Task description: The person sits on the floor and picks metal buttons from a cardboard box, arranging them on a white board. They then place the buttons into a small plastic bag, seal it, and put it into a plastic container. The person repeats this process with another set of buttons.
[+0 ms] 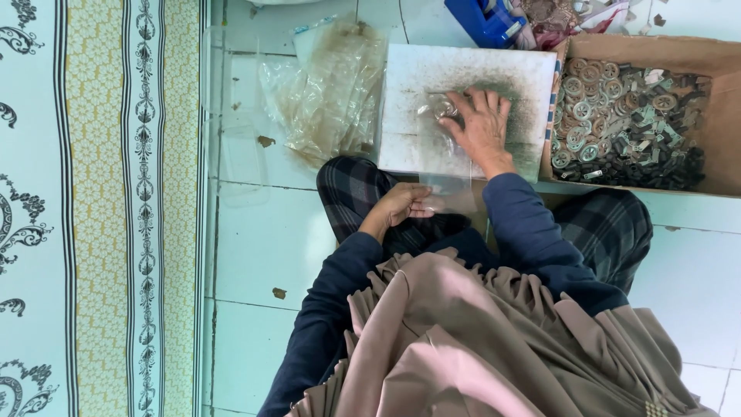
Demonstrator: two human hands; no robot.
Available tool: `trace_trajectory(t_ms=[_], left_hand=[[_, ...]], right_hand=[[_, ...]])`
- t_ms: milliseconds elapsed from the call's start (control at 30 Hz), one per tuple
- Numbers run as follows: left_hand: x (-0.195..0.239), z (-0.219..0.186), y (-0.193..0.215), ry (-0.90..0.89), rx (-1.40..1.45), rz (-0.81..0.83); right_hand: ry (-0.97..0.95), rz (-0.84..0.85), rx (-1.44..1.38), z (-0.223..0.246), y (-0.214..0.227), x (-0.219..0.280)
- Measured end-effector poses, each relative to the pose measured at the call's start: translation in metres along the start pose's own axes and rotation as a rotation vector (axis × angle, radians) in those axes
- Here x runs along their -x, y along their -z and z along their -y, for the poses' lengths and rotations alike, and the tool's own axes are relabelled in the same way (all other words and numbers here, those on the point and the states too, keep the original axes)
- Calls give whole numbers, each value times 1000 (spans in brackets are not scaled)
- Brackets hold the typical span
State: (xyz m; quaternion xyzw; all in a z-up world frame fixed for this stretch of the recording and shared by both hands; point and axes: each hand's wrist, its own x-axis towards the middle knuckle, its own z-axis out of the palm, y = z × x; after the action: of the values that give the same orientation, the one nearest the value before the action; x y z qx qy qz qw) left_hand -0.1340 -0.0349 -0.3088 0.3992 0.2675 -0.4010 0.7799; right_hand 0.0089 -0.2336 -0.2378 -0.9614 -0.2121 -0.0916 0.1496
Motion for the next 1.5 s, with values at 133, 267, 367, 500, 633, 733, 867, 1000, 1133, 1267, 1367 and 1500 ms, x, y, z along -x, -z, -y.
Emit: trace_trajectory(t_ms=[133, 267, 367, 500, 633, 733, 867, 1000, 1133, 1267, 1367, 1500], left_hand=[[-3, 0, 3, 2, -4, -5], [-5, 4, 11, -21, -18, -9], [21, -11, -8, -51, -60, 17], [21, -15, -12, -97, -108, 14], [8, -23, -10, -166, -333, -76], [19, -51, -29, -428, -930, -468], [38, -93, -59, -730, -1040, -687], [0, -95, -35, -810, -1016, -665], [-1, -95, -37, -753, -918, -609], [-11, -89, -36, -598, -810, -590], [-10, -90, -41, -396, -563, -511], [-36, -83, -43, -310, -160, -429]], right_hand=[[-40, 101, -102, -1, 8, -2], [-4, 120, -68, -10, -4, 1], [-14, 139, -46, -2, 7, 2], [-294, 104, -182, 15, 39, 4], [-390, 8, -177, -15, -24, 21], [-463, 73, -183, -5, -27, 17], [-463, -47, -494, 0, -47, 8], [-568, -20, -724, 6, -34, 7], [-693, 36, -917, 6, -20, 13], [-795, -49, -1174, 8, -13, 15], [-872, -67, -1393, 17, 5, 13], [-935, -63, -1665, 6, -1, 21]])
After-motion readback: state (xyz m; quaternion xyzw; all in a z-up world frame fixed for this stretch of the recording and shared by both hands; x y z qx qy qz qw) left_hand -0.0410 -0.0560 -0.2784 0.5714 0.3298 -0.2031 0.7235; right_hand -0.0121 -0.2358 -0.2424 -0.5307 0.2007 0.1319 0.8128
